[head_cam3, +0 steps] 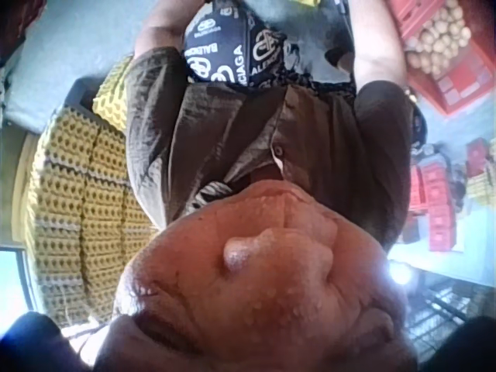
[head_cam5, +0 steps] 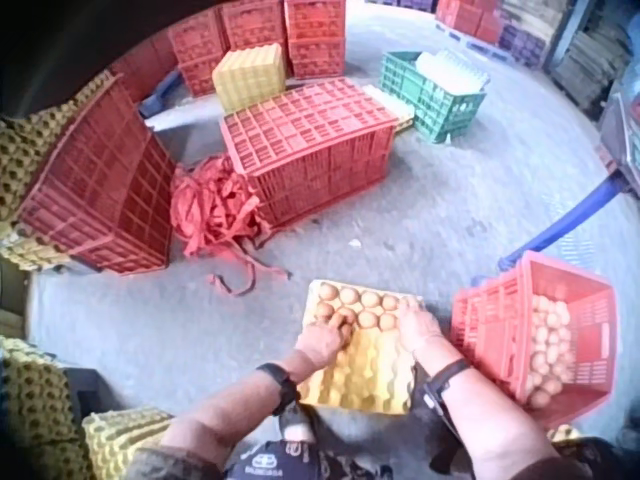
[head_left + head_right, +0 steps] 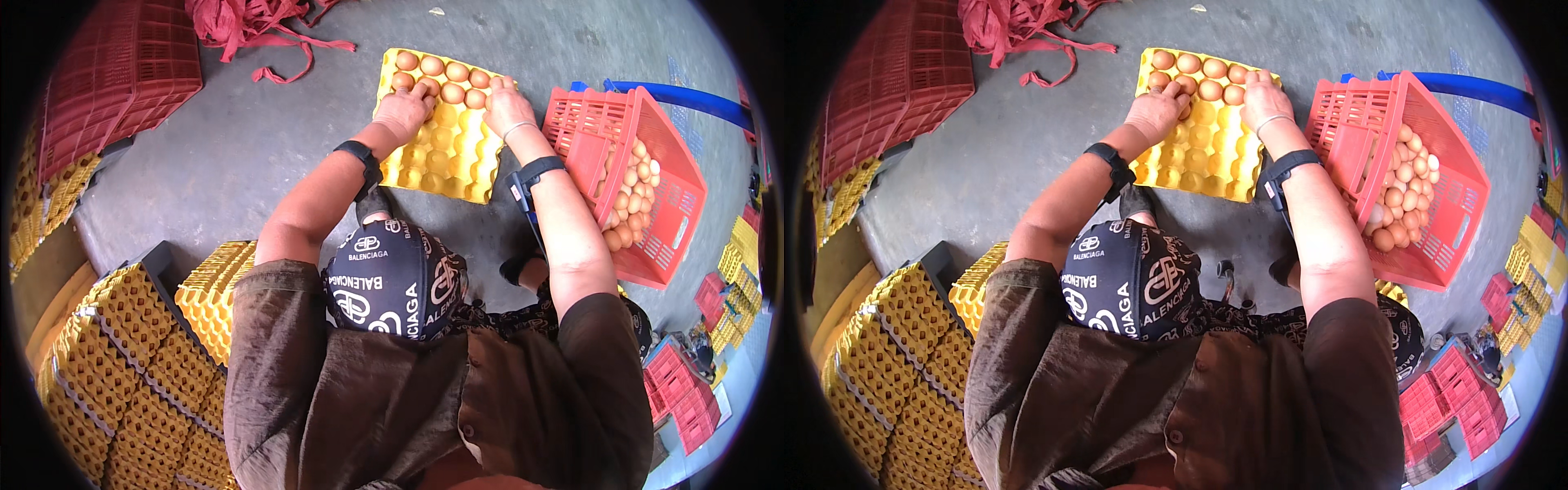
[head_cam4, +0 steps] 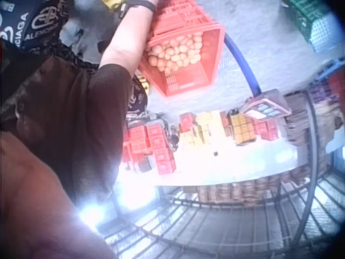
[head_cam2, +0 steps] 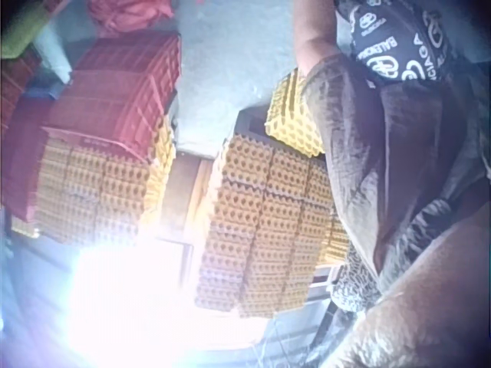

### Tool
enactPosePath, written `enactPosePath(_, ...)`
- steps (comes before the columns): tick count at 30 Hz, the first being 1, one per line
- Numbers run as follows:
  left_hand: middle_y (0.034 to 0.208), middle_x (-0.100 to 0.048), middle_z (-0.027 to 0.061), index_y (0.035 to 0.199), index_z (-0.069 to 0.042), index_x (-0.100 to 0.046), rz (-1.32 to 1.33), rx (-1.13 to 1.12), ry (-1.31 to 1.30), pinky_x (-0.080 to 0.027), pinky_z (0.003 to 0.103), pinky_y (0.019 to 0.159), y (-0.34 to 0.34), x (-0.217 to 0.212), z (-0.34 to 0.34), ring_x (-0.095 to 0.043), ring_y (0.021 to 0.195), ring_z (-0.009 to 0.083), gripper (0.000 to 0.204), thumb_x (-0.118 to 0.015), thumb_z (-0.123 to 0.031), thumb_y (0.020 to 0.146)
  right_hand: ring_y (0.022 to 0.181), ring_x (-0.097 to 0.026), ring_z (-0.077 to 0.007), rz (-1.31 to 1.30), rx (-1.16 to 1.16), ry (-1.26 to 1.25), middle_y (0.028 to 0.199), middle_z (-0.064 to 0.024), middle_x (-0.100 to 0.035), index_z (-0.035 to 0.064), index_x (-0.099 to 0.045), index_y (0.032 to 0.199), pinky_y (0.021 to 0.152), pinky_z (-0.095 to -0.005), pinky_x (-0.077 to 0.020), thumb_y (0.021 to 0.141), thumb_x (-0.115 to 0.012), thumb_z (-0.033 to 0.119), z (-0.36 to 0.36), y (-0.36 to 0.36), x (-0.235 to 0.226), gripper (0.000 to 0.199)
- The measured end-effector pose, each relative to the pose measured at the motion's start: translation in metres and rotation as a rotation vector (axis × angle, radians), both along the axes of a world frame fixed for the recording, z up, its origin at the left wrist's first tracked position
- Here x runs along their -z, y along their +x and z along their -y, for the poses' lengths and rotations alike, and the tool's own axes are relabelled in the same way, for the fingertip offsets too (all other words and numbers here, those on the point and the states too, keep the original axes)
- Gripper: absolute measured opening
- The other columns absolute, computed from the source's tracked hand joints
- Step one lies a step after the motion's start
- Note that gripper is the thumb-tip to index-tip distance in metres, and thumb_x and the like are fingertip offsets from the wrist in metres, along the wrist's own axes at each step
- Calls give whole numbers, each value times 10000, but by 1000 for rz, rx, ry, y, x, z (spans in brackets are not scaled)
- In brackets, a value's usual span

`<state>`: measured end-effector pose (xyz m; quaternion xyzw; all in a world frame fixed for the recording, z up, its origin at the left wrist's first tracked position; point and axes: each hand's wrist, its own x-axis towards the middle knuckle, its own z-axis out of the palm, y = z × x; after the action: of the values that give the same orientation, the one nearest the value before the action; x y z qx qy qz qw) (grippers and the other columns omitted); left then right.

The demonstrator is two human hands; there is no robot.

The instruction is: The person sorts eggs by picking them up by hand from a large crate and placing them into individual yellow egg trays, then stacks the trays on a table.

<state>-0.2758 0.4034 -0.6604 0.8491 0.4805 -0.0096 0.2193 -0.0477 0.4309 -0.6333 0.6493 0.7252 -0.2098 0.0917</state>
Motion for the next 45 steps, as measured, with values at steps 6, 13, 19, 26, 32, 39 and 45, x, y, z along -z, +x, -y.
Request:
enactPosePath(6, 1031, -651, 47, 1021, -164, -622, 164, -384, -159, -531, 386, 738, -5, -35, -1, -660, 888, 266, 227, -628, -269, 820, 1166, -543, -327, 87, -161, -171, 1352, -154, -479, 95, -455, 1306, 924, -413, -501, 801, -678, 189, -7, -19, 2, 560)
enactPosePath(13, 1250, -537, 84, 1199, -196, -524, -13, -347, 18, -536, 412, 758, -31, -31, -22, -652, 947, 300, 342, -537, -159, 859, 1114, -586, -334, -64, -15, 62, 1390, -132, -462, 81, -527, 1181, 866, -451, -517, 876, -538, 169, -3, -27, 9, 317)
enactPosePath(19, 1255, -488, 132, 1174, -240, -539, -170, -237, -60, -548, 397, 786, -13, -34, -35, -645, 982, 323, 327, -538, -140, 863, 1027, -610, -381, -137, 42, 10, 1317, -186, -399, 185, -565, 1161, 830, -465, -521, 857, -561, 171, 16, -42, 9, 304)
enactPosePath(26, 1245, -445, 112, 1146, -209, -567, -258, -215, -69, -549, 399, 808, -23, -17, -36, -617, 1025, 311, 294, -591, -201, 853, 1132, -544, -357, -91, -6, 188, 1319, -138, -420, 191, -592, 1148, 845, -429, -528, 902, -522, 284, 12, -59, 26, 273)
enactPosePath(32, 1249, -472, 111, 1143, -241, -592, -119, -278, -68, -525, 413, 841, -21, -15, -41, -611, 1029, 337, 331, -642, -237, 816, 1152, -532, -323, -121, 88, 150, 1322, -144, -411, 191, -588, 1181, 855, -428, -521, 877, -557, 228, 6, -53, 22, 308)
enactPosePath(39, 1008, -631, 58, 1191, -50, -553, 975, -859, -618, -525, 250, 554, -43, -30, -31, -640, 767, 142, 459, -746, -270, 838, 536, -579, -152, -825, 278, -145, 769, -67, -659, 79, -631, 986, 443, -308, -448, 762, -747, 346, -15, -21, -93, 366)
enactPosePath(45, 1026, -641, 58, 1204, -69, -551, 843, -314, -662, -441, 193, 492, 49, -236, -48, -573, 678, 85, 347, -650, -211, 903, 746, -585, -90, -903, 355, -492, 855, -6, -645, 110, -637, 969, 594, -261, -446, 739, -770, 362, 9, 130, -312, 366)
